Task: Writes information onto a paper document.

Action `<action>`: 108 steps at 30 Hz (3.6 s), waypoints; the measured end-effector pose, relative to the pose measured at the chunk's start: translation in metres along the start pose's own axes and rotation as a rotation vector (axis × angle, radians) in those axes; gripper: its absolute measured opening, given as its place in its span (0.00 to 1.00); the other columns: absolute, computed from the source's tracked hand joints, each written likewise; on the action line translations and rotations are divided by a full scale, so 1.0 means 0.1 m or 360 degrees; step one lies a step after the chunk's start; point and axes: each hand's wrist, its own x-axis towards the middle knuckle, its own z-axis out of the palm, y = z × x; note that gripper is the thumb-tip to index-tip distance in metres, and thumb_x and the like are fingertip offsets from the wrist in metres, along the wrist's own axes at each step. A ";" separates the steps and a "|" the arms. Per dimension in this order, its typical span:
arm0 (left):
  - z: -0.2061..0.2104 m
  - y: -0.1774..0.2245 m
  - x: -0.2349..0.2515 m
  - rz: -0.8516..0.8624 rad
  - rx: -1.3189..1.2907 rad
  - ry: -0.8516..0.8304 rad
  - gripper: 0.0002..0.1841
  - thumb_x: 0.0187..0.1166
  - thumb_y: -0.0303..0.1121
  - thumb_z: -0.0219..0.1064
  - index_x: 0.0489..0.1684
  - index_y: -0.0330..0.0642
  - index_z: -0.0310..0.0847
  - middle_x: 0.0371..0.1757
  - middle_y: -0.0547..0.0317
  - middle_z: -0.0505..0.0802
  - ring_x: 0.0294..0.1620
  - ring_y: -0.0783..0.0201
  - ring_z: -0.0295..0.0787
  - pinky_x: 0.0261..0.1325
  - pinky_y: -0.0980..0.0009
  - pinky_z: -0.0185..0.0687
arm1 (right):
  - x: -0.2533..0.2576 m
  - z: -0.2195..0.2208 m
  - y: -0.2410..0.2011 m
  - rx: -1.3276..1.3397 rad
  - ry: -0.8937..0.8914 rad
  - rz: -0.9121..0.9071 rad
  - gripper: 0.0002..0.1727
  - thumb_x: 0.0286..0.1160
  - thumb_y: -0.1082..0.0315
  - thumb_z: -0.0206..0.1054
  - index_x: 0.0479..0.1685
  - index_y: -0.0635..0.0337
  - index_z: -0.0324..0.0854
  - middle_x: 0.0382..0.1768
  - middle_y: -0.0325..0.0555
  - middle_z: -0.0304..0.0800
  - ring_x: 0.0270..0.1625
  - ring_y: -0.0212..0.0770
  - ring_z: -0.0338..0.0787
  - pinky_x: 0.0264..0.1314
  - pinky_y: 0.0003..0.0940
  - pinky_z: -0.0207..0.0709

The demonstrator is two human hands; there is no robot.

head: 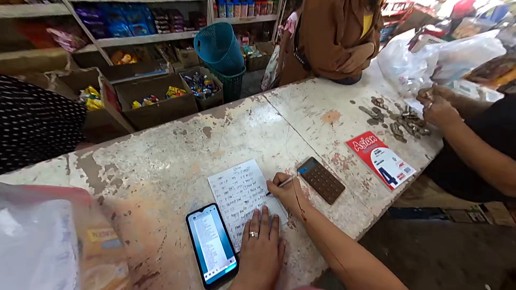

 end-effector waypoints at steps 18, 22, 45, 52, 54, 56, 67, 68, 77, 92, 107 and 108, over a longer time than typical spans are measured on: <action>-0.03 -0.05 0.03 -0.0003 0.0052 0.0008 0.32 0.69 0.16 0.64 0.77 0.48 0.80 0.84 0.39 0.76 0.83 0.37 0.72 0.80 0.41 0.69 | -0.05 -0.01 0.05 0.0630 0.0121 0.0068 0.16 0.95 0.62 0.48 0.66 0.59 0.77 0.42 0.41 0.91 0.29 0.29 0.85 0.33 0.23 0.80; -0.06 -0.02 0.03 -0.0057 0.0178 0.0093 0.31 0.67 0.17 0.67 0.72 0.53 0.84 0.78 0.45 0.83 0.73 0.41 0.84 0.63 0.48 0.82 | -0.10 0.01 0.02 0.0610 0.0078 0.0068 0.18 0.96 0.60 0.47 0.67 0.58 0.77 0.39 0.41 0.90 0.27 0.29 0.85 0.31 0.23 0.81; -0.11 0.00 0.00 -0.0166 0.0088 -0.0109 0.28 0.85 0.42 0.54 0.82 0.40 0.74 0.84 0.42 0.77 0.81 0.44 0.76 0.75 0.50 0.73 | -0.11 0.02 0.07 0.0461 0.0102 -0.0013 0.26 0.95 0.47 0.38 0.74 0.52 0.70 0.41 0.33 0.90 0.31 0.26 0.86 0.34 0.20 0.81; -0.19 0.00 0.00 -0.0156 -0.0018 -0.0323 0.40 0.85 0.59 0.50 0.87 0.35 0.64 0.89 0.37 0.68 0.86 0.41 0.68 0.81 0.46 0.64 | -0.12 0.04 0.05 0.0434 0.0096 0.0025 0.26 0.96 0.49 0.35 0.68 0.54 0.74 0.42 0.33 0.91 0.29 0.24 0.85 0.33 0.19 0.79; -0.19 0.01 0.01 -0.0138 0.0021 -0.0344 0.43 0.84 0.62 0.50 0.88 0.35 0.62 0.89 0.37 0.66 0.87 0.41 0.67 0.81 0.46 0.64 | -0.10 0.05 0.06 0.0469 0.0125 -0.0001 0.27 0.96 0.50 0.37 0.58 0.56 0.81 0.42 0.32 0.91 0.33 0.24 0.86 0.37 0.20 0.82; -0.20 0.01 0.01 -0.0128 0.0042 -0.0371 0.47 0.81 0.67 0.49 0.89 0.34 0.60 0.90 0.36 0.65 0.88 0.40 0.66 0.82 0.46 0.63 | -0.11 0.07 0.05 0.0465 0.0166 0.0019 0.29 0.96 0.49 0.39 0.48 0.55 0.85 0.39 0.30 0.92 0.32 0.23 0.87 0.37 0.18 0.82; -0.18 0.02 0.00 -0.0125 0.0077 -0.0392 0.51 0.79 0.71 0.47 0.90 0.33 0.57 0.91 0.35 0.63 0.89 0.40 0.64 0.83 0.46 0.61 | -0.11 0.06 0.07 0.0427 0.0233 -0.0080 0.23 0.95 0.54 0.44 0.49 0.56 0.84 0.39 0.29 0.88 0.34 0.21 0.84 0.39 0.16 0.80; -0.18 0.02 -0.01 -0.0126 0.0072 -0.0384 0.51 0.79 0.71 0.47 0.90 0.33 0.57 0.91 0.35 0.63 0.89 0.40 0.63 0.83 0.46 0.61 | -0.11 0.06 0.07 0.0421 0.0235 -0.0085 0.23 0.95 0.54 0.44 0.49 0.55 0.84 0.39 0.28 0.88 0.34 0.20 0.84 0.39 0.15 0.79; -0.19 0.01 0.00 -0.0150 0.0039 -0.0421 0.52 0.79 0.72 0.46 0.91 0.33 0.54 0.92 0.37 0.60 0.91 0.41 0.59 0.86 0.45 0.56 | -0.12 0.06 0.05 0.0367 0.0244 -0.0119 0.22 0.95 0.55 0.46 0.51 0.57 0.84 0.39 0.29 0.87 0.34 0.20 0.84 0.40 0.15 0.79; -0.21 0.00 0.01 -0.0157 0.0003 -0.0473 0.52 0.80 0.71 0.46 0.92 0.33 0.53 0.93 0.36 0.58 0.92 0.40 0.56 0.87 0.45 0.54 | -0.11 0.08 0.08 0.0278 0.0198 -0.0254 0.13 0.89 0.61 0.59 0.51 0.60 0.85 0.43 0.32 0.91 0.40 0.21 0.86 0.45 0.17 0.81; -0.20 0.00 0.01 -0.0156 0.0019 -0.0453 0.51 0.80 0.71 0.46 0.92 0.34 0.53 0.93 0.37 0.59 0.92 0.41 0.57 0.87 0.46 0.55 | -0.12 0.11 0.06 0.0402 0.0240 -0.0146 0.12 0.93 0.59 0.52 0.46 0.54 0.78 0.33 0.30 0.89 0.33 0.24 0.89 0.39 0.20 0.85; -0.20 0.00 0.00 -0.0154 0.0016 -0.0444 0.51 0.80 0.71 0.46 0.92 0.34 0.54 0.93 0.37 0.59 0.91 0.41 0.58 0.86 0.46 0.56 | -0.12 0.11 0.07 0.0409 0.0243 -0.0143 0.12 0.93 0.59 0.53 0.46 0.54 0.79 0.33 0.30 0.89 0.33 0.25 0.89 0.39 0.21 0.85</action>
